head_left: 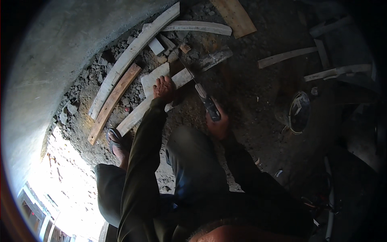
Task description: The person holds a wooden board steady on a stone block by hand and uses a handsaw to cut through the wood.
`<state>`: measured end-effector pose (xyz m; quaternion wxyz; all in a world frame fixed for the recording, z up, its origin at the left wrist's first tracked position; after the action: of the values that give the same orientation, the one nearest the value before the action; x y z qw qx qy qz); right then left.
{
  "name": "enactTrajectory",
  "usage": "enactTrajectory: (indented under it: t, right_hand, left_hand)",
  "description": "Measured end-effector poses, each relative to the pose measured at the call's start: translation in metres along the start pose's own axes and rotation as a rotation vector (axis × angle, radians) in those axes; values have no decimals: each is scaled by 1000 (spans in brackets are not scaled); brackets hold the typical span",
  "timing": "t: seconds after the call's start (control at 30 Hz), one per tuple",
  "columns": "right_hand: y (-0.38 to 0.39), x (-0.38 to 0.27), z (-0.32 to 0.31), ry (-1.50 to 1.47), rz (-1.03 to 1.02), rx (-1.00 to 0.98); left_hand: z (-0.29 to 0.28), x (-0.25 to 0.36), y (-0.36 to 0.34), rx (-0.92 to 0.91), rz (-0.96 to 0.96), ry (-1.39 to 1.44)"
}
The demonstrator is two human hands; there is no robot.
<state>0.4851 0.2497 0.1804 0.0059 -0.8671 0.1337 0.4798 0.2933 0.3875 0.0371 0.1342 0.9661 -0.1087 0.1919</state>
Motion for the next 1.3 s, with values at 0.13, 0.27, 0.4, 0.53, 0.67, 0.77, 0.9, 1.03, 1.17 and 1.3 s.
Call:
enactTrajectory:
  t: [0.13,0.27,0.4,0.53,0.67,0.77,0.9,1.03,1.17,1.3]
  right_hand:
    - [8,-1,3,-60,15,37]
    - [11,12,5,-78,62,39]
    - [5,18,2,-113,-34,13]
    - [-13,22,13,11,68,-12]
    - [-2,37,7,-50,-198,60]
    - [-8,33,8,-16,-53,29]
    - [-1,42,6,30,-105,8]
    - [-2,43,6,-47,-11,33]
    - [-10,27,10,64,-79,48]
    - [-3,30,10,54,-39,77]
  left_hand:
    - [12,-7,2,14,-6,-34]
    - [16,-4,6,-42,-10,-27]
    - [9,-4,6,10,-25,25]
    - [6,-2,4,-7,-1,-6]
    - [5,0,4,0,7,-4]
    - [5,-1,4,-9,1,1]
    - [15,-13,3,-29,-15,-46]
    - [13,-4,3,-12,6,-31]
    - [13,-10,4,-10,-6,-11]
    - [12,-5,4,7,-1,-3]
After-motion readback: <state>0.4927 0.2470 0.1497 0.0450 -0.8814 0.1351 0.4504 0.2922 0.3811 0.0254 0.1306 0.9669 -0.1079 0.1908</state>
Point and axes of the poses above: each hand's wrist, its own y-axis away from the middle knuckle, its own z-axis out of the palm, x = y × z, the point moved 6 cm from there along -y, towards the middle knuckle
